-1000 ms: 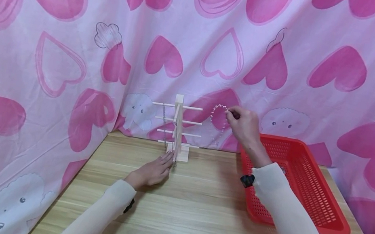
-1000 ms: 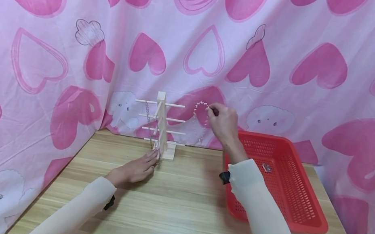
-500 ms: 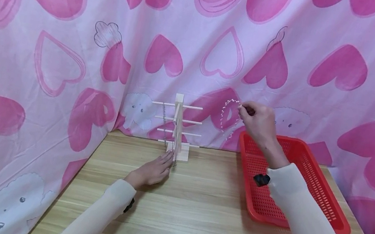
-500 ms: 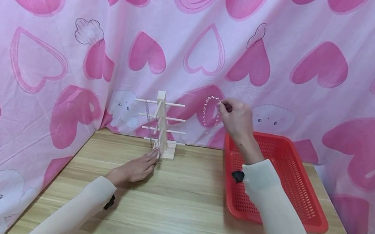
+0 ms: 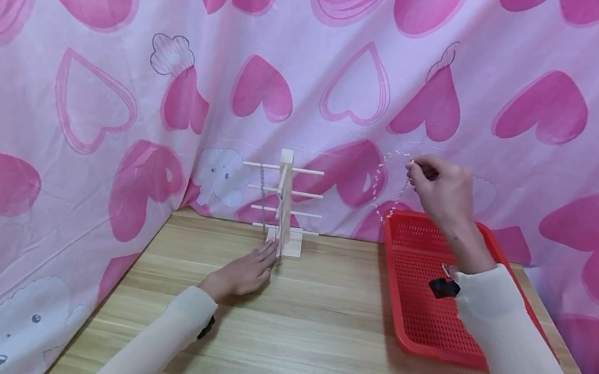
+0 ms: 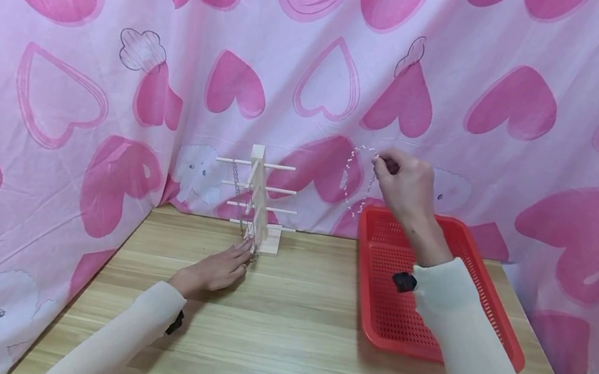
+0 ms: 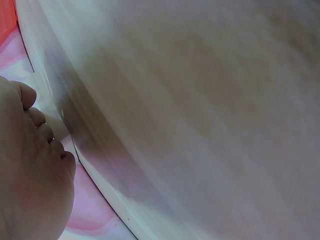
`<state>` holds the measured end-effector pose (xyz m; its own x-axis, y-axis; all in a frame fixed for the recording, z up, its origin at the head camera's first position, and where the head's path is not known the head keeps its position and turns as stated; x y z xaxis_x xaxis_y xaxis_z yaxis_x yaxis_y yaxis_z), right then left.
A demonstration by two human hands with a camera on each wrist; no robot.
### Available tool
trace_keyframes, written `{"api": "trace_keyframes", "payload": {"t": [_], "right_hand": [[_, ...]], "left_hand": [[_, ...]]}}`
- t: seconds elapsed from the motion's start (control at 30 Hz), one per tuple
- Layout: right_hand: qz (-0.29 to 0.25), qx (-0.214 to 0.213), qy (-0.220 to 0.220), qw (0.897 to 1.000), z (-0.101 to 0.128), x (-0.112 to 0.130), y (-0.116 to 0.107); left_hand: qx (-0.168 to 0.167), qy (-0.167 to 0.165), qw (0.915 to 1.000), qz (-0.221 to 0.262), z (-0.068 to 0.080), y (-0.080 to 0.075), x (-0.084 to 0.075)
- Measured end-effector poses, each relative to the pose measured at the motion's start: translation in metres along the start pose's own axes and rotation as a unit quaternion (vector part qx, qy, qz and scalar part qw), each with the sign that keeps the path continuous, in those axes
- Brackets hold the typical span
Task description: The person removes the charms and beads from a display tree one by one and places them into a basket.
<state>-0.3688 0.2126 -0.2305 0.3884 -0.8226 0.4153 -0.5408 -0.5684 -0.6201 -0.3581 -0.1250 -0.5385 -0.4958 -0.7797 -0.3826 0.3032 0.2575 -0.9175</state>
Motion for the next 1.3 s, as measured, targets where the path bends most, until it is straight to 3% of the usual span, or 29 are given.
{"api": "trace_keyframes", "payload": {"t": [0.73, 1.13, 1.3], "right_hand": [[0.001, -0.036, 0.012, 0.999, 0.001, -0.025, -0.051], [0.022, -0.026, 0.013, 0.999, 0.010, -0.045, -0.057], [0.036, 0.007, 0.025, 0.999, 0.019, -0.056, -0.049]], "left_hand": [[-0.006, 0.004, 1.0000, 0.002, 0.000, -0.001, -0.001], [-0.008, 0.000, 0.9998, 0.020, -0.002, 0.002, 0.004], [-0.013, 0.005, 0.9996, 0.024, -0.001, 0.001, 0.003]]}}
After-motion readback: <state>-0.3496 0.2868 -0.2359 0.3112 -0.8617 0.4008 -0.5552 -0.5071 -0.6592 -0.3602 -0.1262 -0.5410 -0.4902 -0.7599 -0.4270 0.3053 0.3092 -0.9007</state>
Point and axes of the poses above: each hand's wrist, its own z-axis away from the middle knuckle, its own y-axis out of the palm, x = y × z, the point moved 9 cm from there along -z, towards the middle knuckle, and after that the axes turned 11 degrees about z, right-handed, at the moved point
